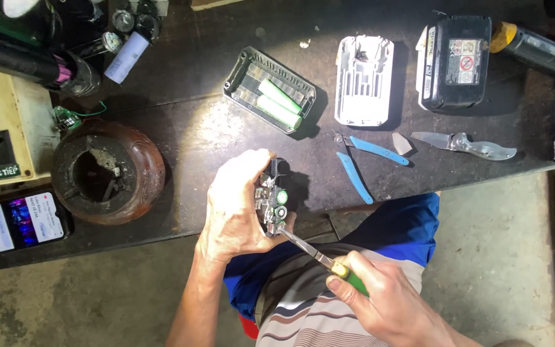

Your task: The person uses pliers to remove metal tabs from a battery pack containing cylindrical cells. They then use a knife to scrape the metal surface of the pack and place the removed cells into a plastic container.

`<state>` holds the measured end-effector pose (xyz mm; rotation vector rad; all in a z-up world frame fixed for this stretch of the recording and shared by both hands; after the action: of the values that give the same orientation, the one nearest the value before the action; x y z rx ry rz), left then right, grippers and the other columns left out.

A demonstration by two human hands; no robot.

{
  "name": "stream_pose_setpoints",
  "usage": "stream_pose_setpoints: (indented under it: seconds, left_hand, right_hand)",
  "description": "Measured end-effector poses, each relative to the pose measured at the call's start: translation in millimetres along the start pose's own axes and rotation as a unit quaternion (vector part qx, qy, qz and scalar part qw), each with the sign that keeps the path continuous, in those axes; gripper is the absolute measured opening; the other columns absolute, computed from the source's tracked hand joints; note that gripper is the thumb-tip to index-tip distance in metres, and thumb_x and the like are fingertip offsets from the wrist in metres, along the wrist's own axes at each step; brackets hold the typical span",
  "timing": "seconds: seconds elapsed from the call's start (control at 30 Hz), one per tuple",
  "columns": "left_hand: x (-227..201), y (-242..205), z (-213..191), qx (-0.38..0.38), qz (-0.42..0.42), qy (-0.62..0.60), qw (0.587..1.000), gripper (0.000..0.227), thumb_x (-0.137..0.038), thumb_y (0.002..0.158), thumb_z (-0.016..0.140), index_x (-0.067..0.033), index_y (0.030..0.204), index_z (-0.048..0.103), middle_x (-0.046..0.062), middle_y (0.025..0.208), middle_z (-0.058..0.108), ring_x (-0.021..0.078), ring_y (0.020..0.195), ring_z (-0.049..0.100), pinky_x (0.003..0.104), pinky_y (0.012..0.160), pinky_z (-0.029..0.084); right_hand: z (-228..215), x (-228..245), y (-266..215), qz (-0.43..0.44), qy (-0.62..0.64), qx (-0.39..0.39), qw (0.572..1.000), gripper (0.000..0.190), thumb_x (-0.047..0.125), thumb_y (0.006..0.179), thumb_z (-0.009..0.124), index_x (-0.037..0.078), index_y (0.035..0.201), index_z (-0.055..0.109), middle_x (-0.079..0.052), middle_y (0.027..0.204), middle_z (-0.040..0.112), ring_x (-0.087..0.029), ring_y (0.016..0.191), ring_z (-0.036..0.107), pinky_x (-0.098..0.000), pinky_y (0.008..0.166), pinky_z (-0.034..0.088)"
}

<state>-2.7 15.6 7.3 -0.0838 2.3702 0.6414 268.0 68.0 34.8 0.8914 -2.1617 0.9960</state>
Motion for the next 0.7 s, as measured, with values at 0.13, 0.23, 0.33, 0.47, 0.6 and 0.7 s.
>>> stream_pose_setpoints:
  seconds: [0.13,0.23,0.33,0.47,0.6,0.7]
  left_hand:
    - [0,1,0,0.004,0.003,-0.008,1.0,0.083,-0.036,0.074,0.083,0.0015,0.14,0.049,0.019,0.138,0.062,0.041,0.13,0.063,0.051,0.115,0.048]
    - [0,2,0,0.006,0.001,0.001,1.0,0.082,-0.036,0.075,0.083,0.0013,0.14,0.05,0.019,0.139,0.062,0.0408,0.13,0.063,0.051,0.115,0.048]
    - [1,1,1,0.0,0.003,0.005,1.0,0.081,-0.035,0.075,0.082,0.0022,0.139,0.05,0.02,0.138,0.062,0.0426,0.129,0.063,0.051,0.114,0.049]
    - [1,2,2,-0.005,0.004,0.008,1.0,0.082,-0.036,0.073,0.082,0.0022,0.139,0.051,0.021,0.137,0.062,0.0424,0.129,0.063,0.05,0.115,0.048]
    - [-3,6,1,-0.014,0.001,0.002,1.0,0.078,-0.032,0.072,0.08,0.0026,0.137,0.052,0.022,0.133,0.063,0.0443,0.124,0.065,0.051,0.111,0.051]
    - [-3,5,1,-0.018,0.004,0.017,1.0,0.078,-0.033,0.073,0.078,0.0032,0.137,0.052,0.023,0.133,0.063,0.0446,0.124,0.064,0.052,0.111,0.05]
  right_hand:
    - [2,-5,1,0.065,0.007,0.031,0.997,0.035,0.047,0.098,0.062,0.016,0.083,0.057,0.001,0.071,0.06,-0.02,0.063,0.053,-0.0339,0.061,0.043]
    - [9,-7,3,-0.008,0.011,-0.024,1.0,0.034,0.042,0.098,0.063,0.013,0.081,0.057,0.001,0.065,0.056,-0.02,0.054,0.05,-0.0356,0.053,0.043]
    - [11,4,4,-0.107,-0.015,-0.103,0.989,0.029,0.034,0.096,0.065,0.005,0.091,0.063,-0.001,0.073,0.064,-0.02,0.058,0.063,-0.0335,0.053,0.05]
    - [10,16,2,-0.182,-0.108,-0.187,0.959,0.034,0.033,0.097,0.064,0.004,0.081,0.056,-0.011,0.084,0.07,-0.024,0.065,0.066,-0.034,0.058,0.053]
    - [10,21,-2,-0.202,-0.189,-0.241,0.93,0.041,0.037,0.096,0.064,0.003,0.074,0.055,-0.013,0.082,0.068,-0.027,0.072,0.07,-0.0364,0.063,0.057]
    - [6,26,-4,-0.202,-0.225,-0.258,0.918,0.043,0.039,0.095,0.064,0.003,0.073,0.056,-0.013,0.084,0.07,-0.029,0.076,0.071,-0.0362,0.068,0.058]
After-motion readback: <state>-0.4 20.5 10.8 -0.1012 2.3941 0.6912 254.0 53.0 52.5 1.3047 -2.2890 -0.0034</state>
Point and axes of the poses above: each hand's wrist, its own y-axis towards the middle knuckle, its own z-axis out of the palm, x = y × z, the point moved 2 cm from there along y, towards the middle knuckle
